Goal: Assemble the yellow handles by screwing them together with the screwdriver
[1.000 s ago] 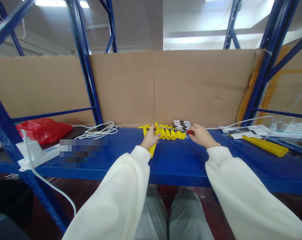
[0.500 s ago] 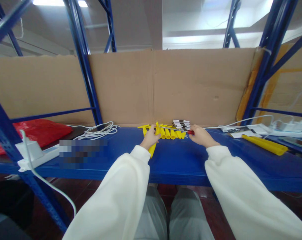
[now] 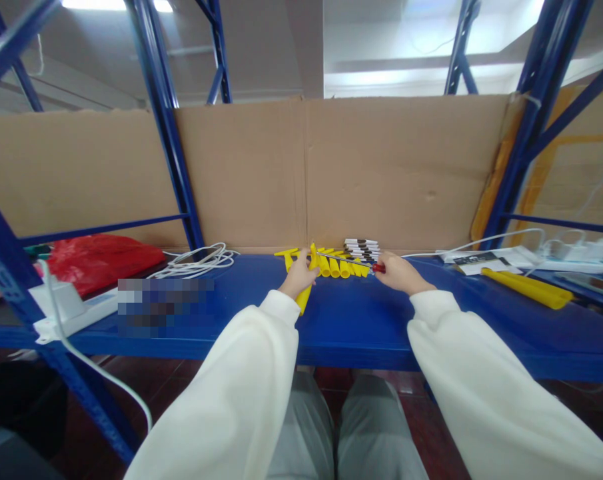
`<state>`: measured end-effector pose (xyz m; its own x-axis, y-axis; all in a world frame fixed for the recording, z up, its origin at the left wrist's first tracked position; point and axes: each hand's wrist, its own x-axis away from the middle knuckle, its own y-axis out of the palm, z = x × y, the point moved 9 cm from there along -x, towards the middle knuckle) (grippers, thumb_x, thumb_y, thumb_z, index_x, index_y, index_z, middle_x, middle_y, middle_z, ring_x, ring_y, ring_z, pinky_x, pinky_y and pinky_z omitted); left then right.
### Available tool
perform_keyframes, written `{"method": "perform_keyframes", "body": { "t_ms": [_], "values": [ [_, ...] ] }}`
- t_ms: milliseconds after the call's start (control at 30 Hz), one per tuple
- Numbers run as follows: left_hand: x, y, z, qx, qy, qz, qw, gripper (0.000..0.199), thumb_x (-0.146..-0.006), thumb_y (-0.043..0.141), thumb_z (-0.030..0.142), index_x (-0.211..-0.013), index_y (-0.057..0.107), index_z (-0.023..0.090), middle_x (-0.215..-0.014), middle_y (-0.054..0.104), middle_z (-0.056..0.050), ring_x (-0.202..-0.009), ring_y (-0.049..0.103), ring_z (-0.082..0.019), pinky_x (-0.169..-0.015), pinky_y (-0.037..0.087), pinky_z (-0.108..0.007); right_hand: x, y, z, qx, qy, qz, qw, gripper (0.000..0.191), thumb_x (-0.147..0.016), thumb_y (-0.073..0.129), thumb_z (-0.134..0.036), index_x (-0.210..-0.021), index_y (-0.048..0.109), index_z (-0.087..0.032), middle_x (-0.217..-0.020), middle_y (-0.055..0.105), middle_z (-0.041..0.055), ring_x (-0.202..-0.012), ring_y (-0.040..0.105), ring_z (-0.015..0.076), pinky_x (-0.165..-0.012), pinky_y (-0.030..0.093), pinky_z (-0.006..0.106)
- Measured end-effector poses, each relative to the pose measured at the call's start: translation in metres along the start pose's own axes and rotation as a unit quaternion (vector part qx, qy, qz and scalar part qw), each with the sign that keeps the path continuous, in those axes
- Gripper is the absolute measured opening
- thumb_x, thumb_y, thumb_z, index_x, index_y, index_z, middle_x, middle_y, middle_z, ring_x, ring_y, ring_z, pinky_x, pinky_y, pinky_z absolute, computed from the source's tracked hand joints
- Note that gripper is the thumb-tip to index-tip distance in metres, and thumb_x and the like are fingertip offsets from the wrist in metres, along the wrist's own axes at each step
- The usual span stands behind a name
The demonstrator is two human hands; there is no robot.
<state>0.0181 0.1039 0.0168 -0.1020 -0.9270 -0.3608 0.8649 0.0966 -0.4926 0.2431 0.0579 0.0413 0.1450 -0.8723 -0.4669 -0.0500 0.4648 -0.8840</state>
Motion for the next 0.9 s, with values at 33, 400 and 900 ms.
{"method": "perform_keyframes", "body": {
  "t_ms": [33, 400, 900],
  "values": [
    [0.000, 0.000, 0.000, 0.002, -0.001, 0.001, 1.000, 0.043, -0.083, 0.060, 0.007, -0.122, 0.050, 0.020, -0.081, 0.067, 0.003, -0.044, 0.058, -0.007, -0.048, 0.046, -0.018, 0.000, 0.000, 0.001, 0.002, 0.008, -0.001, 1.000, 0.011, -0.083, 0.055, -0.015, -0.089, 0.064, -0.016, -0.094, 0.071, 0.0131, -0.087, 0.066, 0.0231, -0.073, 0.044, 0.028],
    [-0.001, 0.000, 0.000, 0.007, 0.007, 0.000, 1.000, 0.041, -0.084, 0.060, 0.007, -0.121, 0.049, 0.020, -0.083, 0.068, 0.002, -0.044, 0.059, -0.008, -0.050, 0.048, -0.020, 0.000, 0.006, 0.004, -0.031, 0.037, -0.015, 0.999, 0.015, -0.083, 0.053, -0.019, -0.090, 0.066, -0.016, -0.096, 0.073, 0.0139, -0.087, 0.068, 0.0250, -0.072, 0.045, 0.029],
    [-0.002, 0.000, -0.004, 0.010, -0.004, 0.005, 1.000, 0.035, -0.085, 0.060, 0.008, -0.117, 0.050, 0.019, -0.083, 0.068, 0.002, -0.045, 0.059, -0.008, -0.053, 0.052, -0.021, -0.001, 0.011, 0.003, -0.036, 0.017, -0.016, 0.999, 0.010, -0.084, 0.056, -0.022, -0.078, 0.064, -0.019, -0.083, 0.073, 0.0090, -0.077, 0.066, 0.0212, -0.064, 0.043, 0.026]
  ]
}}
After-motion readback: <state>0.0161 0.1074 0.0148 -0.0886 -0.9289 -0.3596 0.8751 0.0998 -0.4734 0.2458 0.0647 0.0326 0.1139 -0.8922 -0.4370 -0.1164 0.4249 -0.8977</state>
